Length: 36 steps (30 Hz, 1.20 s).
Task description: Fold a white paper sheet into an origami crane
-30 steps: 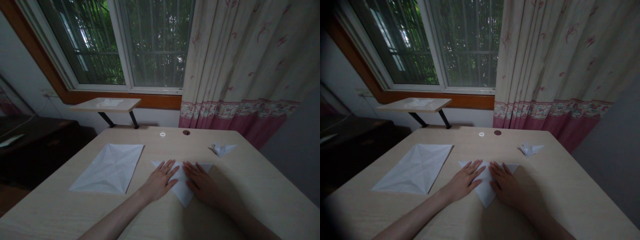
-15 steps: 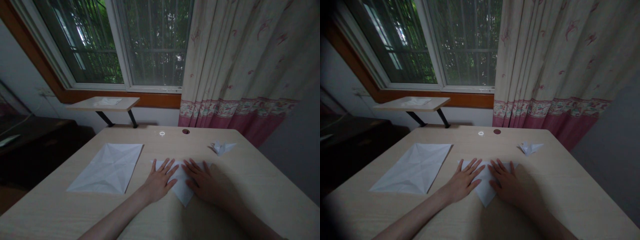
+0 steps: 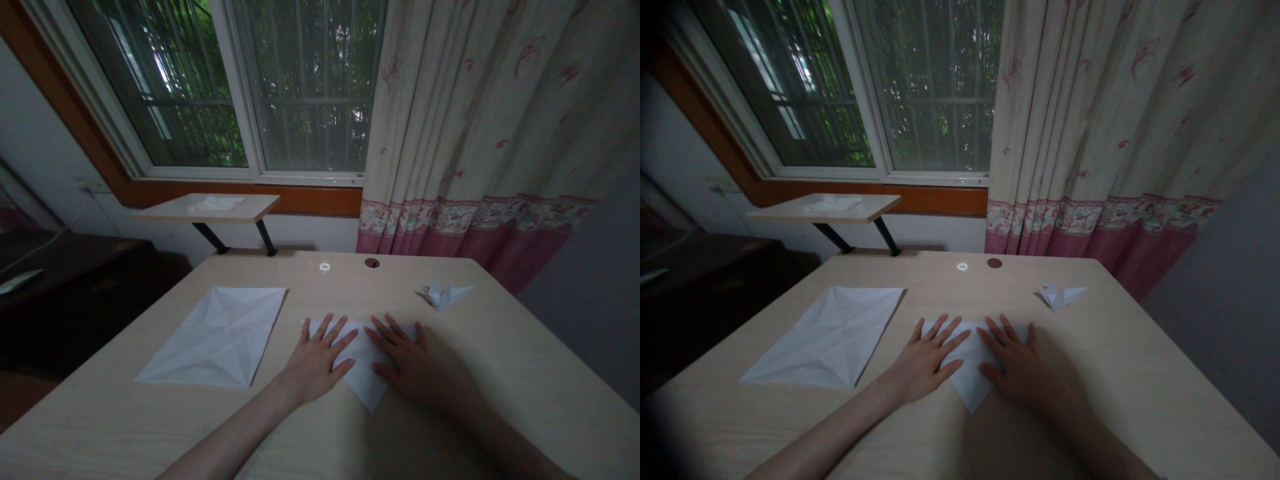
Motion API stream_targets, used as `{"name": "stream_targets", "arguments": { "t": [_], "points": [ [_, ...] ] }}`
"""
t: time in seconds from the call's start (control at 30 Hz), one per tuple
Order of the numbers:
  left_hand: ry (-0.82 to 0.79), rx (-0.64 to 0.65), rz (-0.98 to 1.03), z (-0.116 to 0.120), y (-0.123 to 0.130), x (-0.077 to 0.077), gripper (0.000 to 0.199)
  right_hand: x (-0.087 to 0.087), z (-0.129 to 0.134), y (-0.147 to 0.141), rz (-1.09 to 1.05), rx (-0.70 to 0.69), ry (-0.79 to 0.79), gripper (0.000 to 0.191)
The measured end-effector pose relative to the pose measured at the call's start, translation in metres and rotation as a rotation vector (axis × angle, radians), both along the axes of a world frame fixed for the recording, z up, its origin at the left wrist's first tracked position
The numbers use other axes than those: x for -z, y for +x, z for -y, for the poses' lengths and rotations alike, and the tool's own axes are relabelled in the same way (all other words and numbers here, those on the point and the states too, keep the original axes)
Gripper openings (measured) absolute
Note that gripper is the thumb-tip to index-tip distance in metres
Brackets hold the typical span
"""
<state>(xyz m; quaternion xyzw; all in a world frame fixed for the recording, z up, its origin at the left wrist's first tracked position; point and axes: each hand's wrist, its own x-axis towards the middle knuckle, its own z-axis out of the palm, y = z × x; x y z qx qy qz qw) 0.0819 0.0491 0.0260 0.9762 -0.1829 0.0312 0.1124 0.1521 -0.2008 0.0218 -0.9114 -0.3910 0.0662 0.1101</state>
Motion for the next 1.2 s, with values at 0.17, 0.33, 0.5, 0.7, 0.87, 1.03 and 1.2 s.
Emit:
{"name": "stream_targets", "arguments": {
  "t": [0.17,0.33,0.5,0.7,0.87,1.03,1.2],
  "points": [
    [-0.003,0.010,0.015,-0.005,0.000,0.002,0.061,0.004,0.001,0.001,0.039,0.014,-0.016,0.064],
    [0.024,0.005,-0.010,-0.007,0.000,0.003,0.067,0.010,0.002,0.002,0.110,0.027,-0.014,0.071],
    [0.106,-0.101,-0.066,-0.002,0.000,-0.002,0.078,0.013,0.002,0.004,0.172,0.063,-0.084,0.082],
    [0.111,-0.140,-0.031,-0.004,0.003,0.000,0.091,0.026,0.004,0.006,0.314,0.066,-0.086,0.087],
    [0.105,-0.046,0.058,-0.011,0.007,0.006,0.088,0.032,0.004,0.007,0.364,0.050,-0.059,0.087],
    [-0.012,0.064,0.028,-0.020,0.011,-0.001,0.086,0.026,0.009,0.015,0.374,-0.080,0.035,0.082],
    [-0.168,0.139,-0.027,-0.028,0.016,-0.012,0.096,0.015,0.014,0.025,0.216,-0.191,0.199,0.070]
  ]
}}
